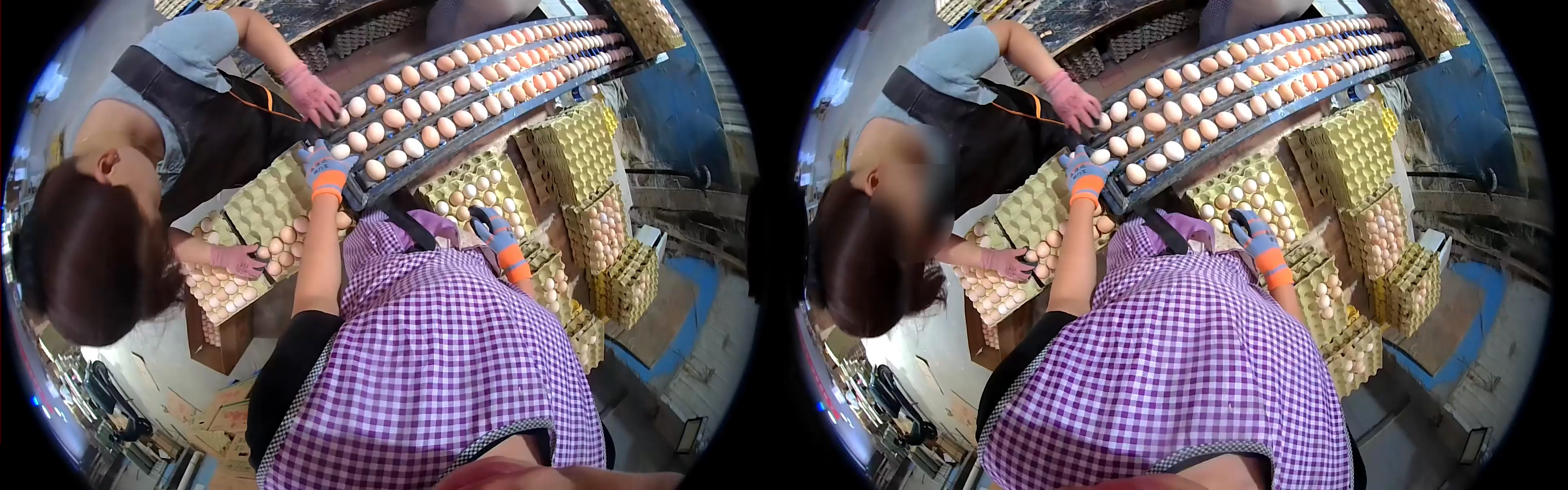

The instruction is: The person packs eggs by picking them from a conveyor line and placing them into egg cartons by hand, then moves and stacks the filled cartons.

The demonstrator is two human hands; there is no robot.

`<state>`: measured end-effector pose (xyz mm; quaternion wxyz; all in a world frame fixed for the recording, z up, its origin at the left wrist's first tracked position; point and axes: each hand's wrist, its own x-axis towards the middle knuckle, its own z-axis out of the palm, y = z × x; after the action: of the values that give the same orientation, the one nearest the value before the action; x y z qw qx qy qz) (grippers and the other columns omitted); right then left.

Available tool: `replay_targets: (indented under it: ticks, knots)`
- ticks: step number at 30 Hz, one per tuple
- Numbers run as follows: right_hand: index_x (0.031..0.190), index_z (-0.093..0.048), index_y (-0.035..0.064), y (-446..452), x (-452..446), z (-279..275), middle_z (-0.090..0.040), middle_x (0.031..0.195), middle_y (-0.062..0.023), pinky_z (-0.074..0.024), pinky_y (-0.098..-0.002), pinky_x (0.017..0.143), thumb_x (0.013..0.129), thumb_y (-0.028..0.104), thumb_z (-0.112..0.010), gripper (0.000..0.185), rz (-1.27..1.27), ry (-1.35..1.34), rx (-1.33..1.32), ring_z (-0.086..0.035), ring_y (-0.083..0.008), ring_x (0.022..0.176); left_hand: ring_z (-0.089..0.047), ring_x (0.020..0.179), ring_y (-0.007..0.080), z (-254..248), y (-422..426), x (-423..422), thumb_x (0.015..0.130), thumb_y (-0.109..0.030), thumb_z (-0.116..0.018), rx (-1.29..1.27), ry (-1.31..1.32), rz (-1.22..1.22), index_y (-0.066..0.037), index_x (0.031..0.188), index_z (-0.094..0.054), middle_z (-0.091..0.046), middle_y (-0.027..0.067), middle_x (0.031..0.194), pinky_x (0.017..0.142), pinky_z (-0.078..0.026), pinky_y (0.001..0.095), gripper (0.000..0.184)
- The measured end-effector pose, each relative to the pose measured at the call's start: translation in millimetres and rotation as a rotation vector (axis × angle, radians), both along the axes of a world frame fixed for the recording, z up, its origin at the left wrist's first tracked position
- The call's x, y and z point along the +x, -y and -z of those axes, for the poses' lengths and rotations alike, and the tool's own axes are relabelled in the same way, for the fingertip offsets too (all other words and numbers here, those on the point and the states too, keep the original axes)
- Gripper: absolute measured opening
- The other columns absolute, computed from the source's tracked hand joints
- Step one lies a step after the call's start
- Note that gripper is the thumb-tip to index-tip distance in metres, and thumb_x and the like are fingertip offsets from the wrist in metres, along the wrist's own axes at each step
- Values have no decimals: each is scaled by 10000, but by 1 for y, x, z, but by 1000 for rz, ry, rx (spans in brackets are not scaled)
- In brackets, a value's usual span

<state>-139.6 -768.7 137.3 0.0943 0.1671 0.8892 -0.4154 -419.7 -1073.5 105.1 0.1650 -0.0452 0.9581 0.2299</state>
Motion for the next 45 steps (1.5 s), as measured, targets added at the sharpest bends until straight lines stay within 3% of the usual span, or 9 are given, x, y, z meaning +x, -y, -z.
replay_targets:
  ticks: [7, 15, 17, 19, 24, 29, 33, 37, 45]
  knots:
    - [1254, -602, 54, -20, 21, 39, -667, 1181, -131, -517, -343, 915, 943, 183, -648, 339, -50, 59, 1, -662, -251, 1053, -584, 1057, 429, 0, 5, 59, 893, -277, -589, 273, -270, 116, -45, 1215, -565, -452, 297, 1295, 951, -482, 459, 398]
    - [1276, -585, 36, -26, 4, 41, -648, 1197, -141, -504, -336, 920, 941, 171, -651, 367, -152, 53, 29, -644, -226, 1057, -596, 1116, 357, 21, -27, 76, 815, -272, -754, -14, -146, 270, -86, 1297, -507, -468, 196, 1307, 871, -536, 463, 573]
    - [1287, -584, 51, -28, 1, 36, -642, 1202, -146, -503, -352, 915, 946, 224, -640, 386, -97, 72, -18, -639, -256, 1064, -624, 997, 236, 35, -22, 78, 853, -214, -751, 700, -229, -195, -16, 1251, -519, -548, 119, 1182, 800, -553, 360, 501]
    - [1298, -583, 67, -28, 5, 36, -637, 1207, -152, -503, -368, 911, 952, 277, -629, 408, -38, 95, -75, -634, -286, 1072, -563, 839, 104, 49, 5, 72, 884, -162, -730, 1466, 461, -716, -62, 1072, -605, -595, 14, 891, 691, -512, 266, 247]
    - [1267, -611, 84, -33, 17, 46, -650, 1183, -150, -490, -397, 916, 953, 309, -608, 386, -62, 107, 22, -620, -308, 1088, -609, 878, 165, 6, 12, 78, 887, -109, -717, 1985, 807, -993, -40, 1053, -607, -623, 43, 948, 746, -526, 283, 211]
    - [1263, -612, 86, -29, 17, 48, -649, 1181, -152, -487, -401, 916, 958, 317, -595, 382, -52, 98, 0, -617, -313, 1088, -618, 1001, 302, 22, 7, 65, 818, -117, -753, 1481, 481, -757, -6, 1161, -588, -599, 167, 1127, 891, -525, 399, 396]
    - [1260, -613, 89, -26, 17, 34, -648, 1180, -154, -486, -405, 916, 962, 323, -584, 379, 3, 96, -44, -615, -317, 1088, -510, 1128, 476, -7, -2, 36, 721, -187, -746, 197, -239, 58, -21, 1285, -527, -430, 326, 1328, 979, -428, 512, 627]
    - [1256, -614, 91, -19, 25, -3, -648, 1179, -156, -484, -408, 916, 967, 329, -573, 377, 151, 197, -93, -613, -321, 1088, -398, 1333, 425, 83, 9, 12, 713, -205, -789, 10, -105, 194, 40, 1414, -372, -440, 257, 1422, 1135, -326, 467, 852]
    - [1238, -618, 77, -1, 70, 26, -669, 1089, -146, -496, -379, 891, 949, 304, -609, 367, 338, 263, -156, -641, -290, 1020, -300, 1399, 421, 56, -15, 25, 763, -203, -757, 67, -376, 239, 6, 1490, -273, -310, 242, 1514, 1157, -289, 450, 898]
